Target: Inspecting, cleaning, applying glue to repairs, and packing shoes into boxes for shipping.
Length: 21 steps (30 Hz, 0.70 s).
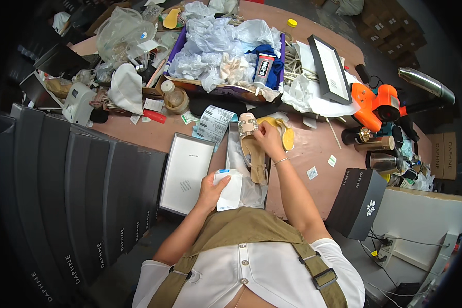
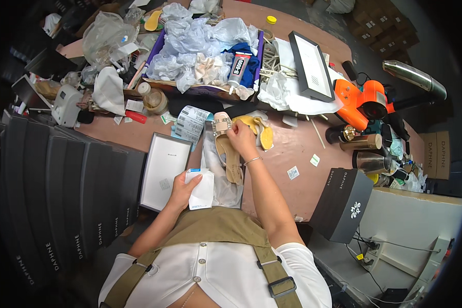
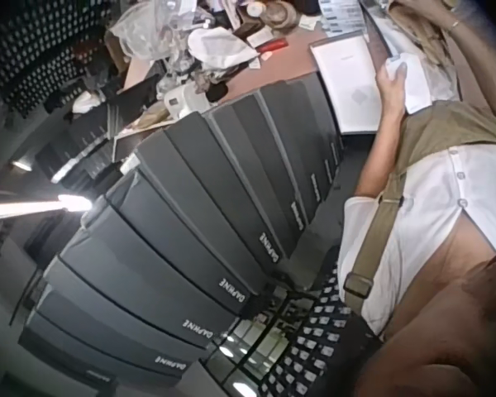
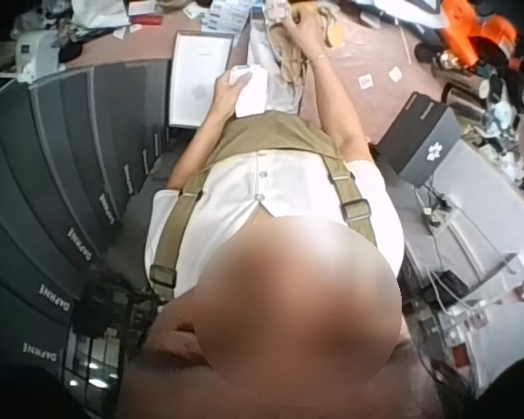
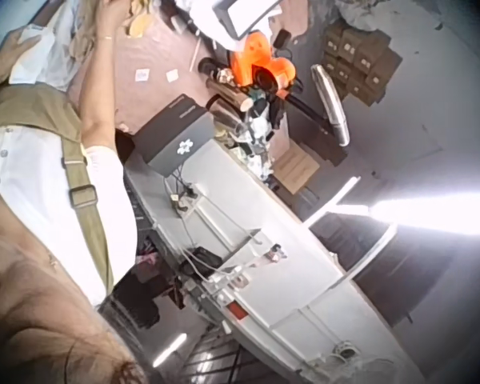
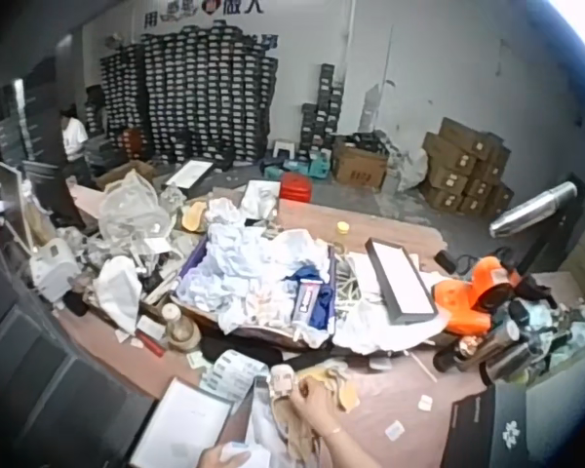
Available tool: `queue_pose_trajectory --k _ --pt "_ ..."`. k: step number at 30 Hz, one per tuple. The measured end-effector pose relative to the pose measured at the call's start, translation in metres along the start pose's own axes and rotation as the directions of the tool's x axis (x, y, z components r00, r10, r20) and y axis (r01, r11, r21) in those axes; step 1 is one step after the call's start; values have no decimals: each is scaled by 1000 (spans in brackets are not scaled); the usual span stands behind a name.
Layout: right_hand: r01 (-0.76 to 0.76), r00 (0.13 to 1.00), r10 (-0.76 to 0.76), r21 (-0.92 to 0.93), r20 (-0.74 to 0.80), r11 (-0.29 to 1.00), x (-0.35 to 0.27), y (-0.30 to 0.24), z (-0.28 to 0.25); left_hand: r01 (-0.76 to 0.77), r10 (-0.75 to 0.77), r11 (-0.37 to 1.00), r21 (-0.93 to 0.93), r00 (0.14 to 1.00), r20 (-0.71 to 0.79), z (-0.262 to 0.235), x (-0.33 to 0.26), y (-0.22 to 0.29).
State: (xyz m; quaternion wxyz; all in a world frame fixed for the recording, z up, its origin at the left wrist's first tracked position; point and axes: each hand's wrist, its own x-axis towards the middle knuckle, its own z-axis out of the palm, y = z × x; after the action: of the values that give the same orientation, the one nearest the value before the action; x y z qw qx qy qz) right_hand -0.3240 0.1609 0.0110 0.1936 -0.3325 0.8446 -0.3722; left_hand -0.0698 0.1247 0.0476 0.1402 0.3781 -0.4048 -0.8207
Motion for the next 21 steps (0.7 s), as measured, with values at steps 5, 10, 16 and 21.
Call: queue_pose_trajectory --k 5,10,16,21 --pt "125 992 -123 131 -26 983 -19 -13 -21 -145 137 988 -54 982 -129 -14 20 3" --pt "-26 998 4 376 59 926 -82 0 -29 -319 300 948 22 863 -406 -44 54 22" --pt "-229 972 168 493 166 840 -105 -4 -52 -331 667 745 579 364 -650 -102 136 65" --pt "-274 959 202 471 198 838 -97 10 -55 -95 799 590 802 -75 -597 -156 208 113"
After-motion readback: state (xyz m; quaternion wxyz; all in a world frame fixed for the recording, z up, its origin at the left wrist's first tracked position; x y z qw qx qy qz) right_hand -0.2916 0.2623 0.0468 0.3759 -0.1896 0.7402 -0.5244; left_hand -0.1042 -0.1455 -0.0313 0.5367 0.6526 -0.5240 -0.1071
